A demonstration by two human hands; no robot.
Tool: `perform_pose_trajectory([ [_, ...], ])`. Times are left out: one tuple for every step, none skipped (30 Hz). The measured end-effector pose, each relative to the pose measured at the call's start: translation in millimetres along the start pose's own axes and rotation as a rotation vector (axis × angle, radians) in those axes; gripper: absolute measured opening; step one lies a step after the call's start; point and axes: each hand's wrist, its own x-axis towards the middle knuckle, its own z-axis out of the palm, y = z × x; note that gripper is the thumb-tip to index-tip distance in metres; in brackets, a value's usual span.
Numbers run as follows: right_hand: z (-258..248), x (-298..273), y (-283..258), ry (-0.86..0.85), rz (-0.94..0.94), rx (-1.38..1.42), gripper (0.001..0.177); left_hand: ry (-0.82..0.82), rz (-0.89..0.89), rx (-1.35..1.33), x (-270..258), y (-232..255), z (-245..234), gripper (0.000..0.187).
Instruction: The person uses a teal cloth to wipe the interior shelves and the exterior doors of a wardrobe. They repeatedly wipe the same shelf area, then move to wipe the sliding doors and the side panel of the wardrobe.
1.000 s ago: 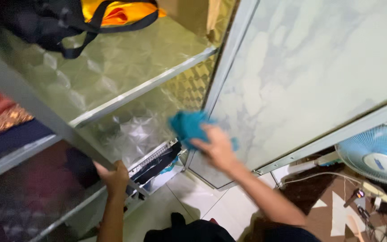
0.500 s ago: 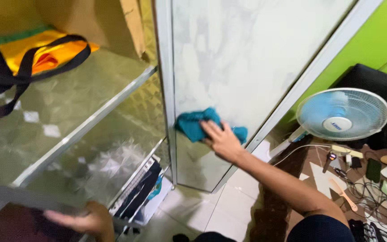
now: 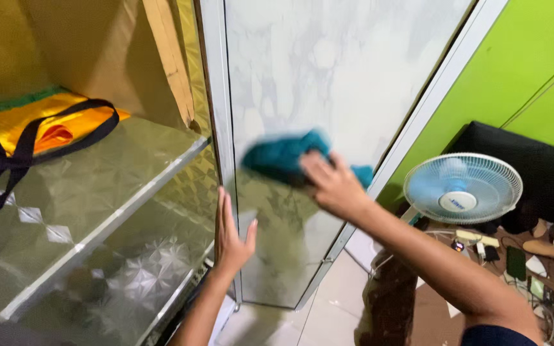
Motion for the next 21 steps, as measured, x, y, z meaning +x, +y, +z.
perform_pose_trajectory([
  [-1.1,1.0,-3.3,-0.044,-0.110,-0.010,0.025,0.015,-0.049,-0.036,17.8,-4.4,7.8,0.087],
  [-1.4,5.9,-0.3,-0.090,-0.220,-0.020,0.027,0.029,-0.098,-0.072,34.2,-9.2,15.6,0.088],
  [-6.1,8.7,4.4,-0.105,-0.196,-0.040,0.020,0.034,-0.152,-0.109,43.4,-12.8,20.5,0.089],
  [-13.1,13.7,15.4,-0.120,-0.171,-0.061,0.013,0.037,-0.180,-0.131,49.2,-17.5,23.7,0.086],
  [-21.1,21.7,30.8,-0.137,-0.145,-0.082,0.007,0.037,-0.209,-0.156,52.5,-22.8,27.3,0.082],
  [-32.3,30.4,51.6,-0.097,-0.038,-0.144,0.009,0.036,-0.237,-0.181,54.9,-28.4,32.4,0.078],
  [-43.3,41.8,72.3,0.141,0.057,-0.211,0.022,0.053,-0.237,-0.168,55.9,-33.8,38.1,0.077],
  [-60.8,48.4,96.4,0.237,0.152,-0.253,0.034,0.070,-0.236,-0.155,56.9,-39.3,44.7,0.076],
  [-72.5,58.5,115.2,0.314,0.266,-0.227,0.041,0.077,-0.242,-0.138,51.8,-44.2,47.6,0.074],
  [-84.4,66.2,131.3,0.381,0.300,-0.214,0.050,0.092,-0.238,-0.139,49.9,-50.0,51.3,0.074],
  [-84.2,72.9,128.2,0.411,0.334,-0.179,0.054,0.103,-0.238,-0.141,48.4,-54.9,54.2,0.073],
  [-82.9,78.7,126.0,0.443,0.367,-0.143,0.058,0.114,-0.237,-0.142,44.7,-58.1,54.3,0.073],
  [-69.1,91.1,116.0,0.450,0.390,-0.093,0.055,0.113,-0.243,-0.129,45.9,-61.1,55.0,0.073],
  [-52.9,102.3,105.0,0.456,0.414,-0.043,0.053,0.111,-0.249,-0.116,47.8,-63.8,54.1,0.074],
  [-32.0,108.3,83.7,0.458,0.298,-0.042,0.047,0.119,-0.259,-0.108,48.7,-63.8,55.9,0.074],
  [-4.7,117.6,55.8,0.382,0.216,-0.205,0.018,0.128,-0.228,-0.116,48.4,-62.8,56.1,0.073],
  [12.8,109.0,22.8,0.285,0.128,-0.072,0.012,0.138,-0.193,-0.121,49.0,-63.3,53.0,0.073],
  [26.0,98.0,1.3,0.157,0.002,0.118,0.010,0.148,-0.157,-0.126,48.9,-62.8,49.1,0.072],
  [30.1,76.6,-14.8,0.034,-0.135,0.098,0.016,0.173,-0.163,-0.150,49.0,-62.9,43.5,0.067],
  [33.1,58.8,-21.4,-0.047,-0.216,0.145,0.018,0.197,-0.169,-0.175,47.5,-62.0,37.0,0.063],
  [34.3,44.1,-17.8,-0.128,-0.296,0.191,0.021,0.220,-0.174,-0.201,47.6,-61.2,31.6,0.059],
])
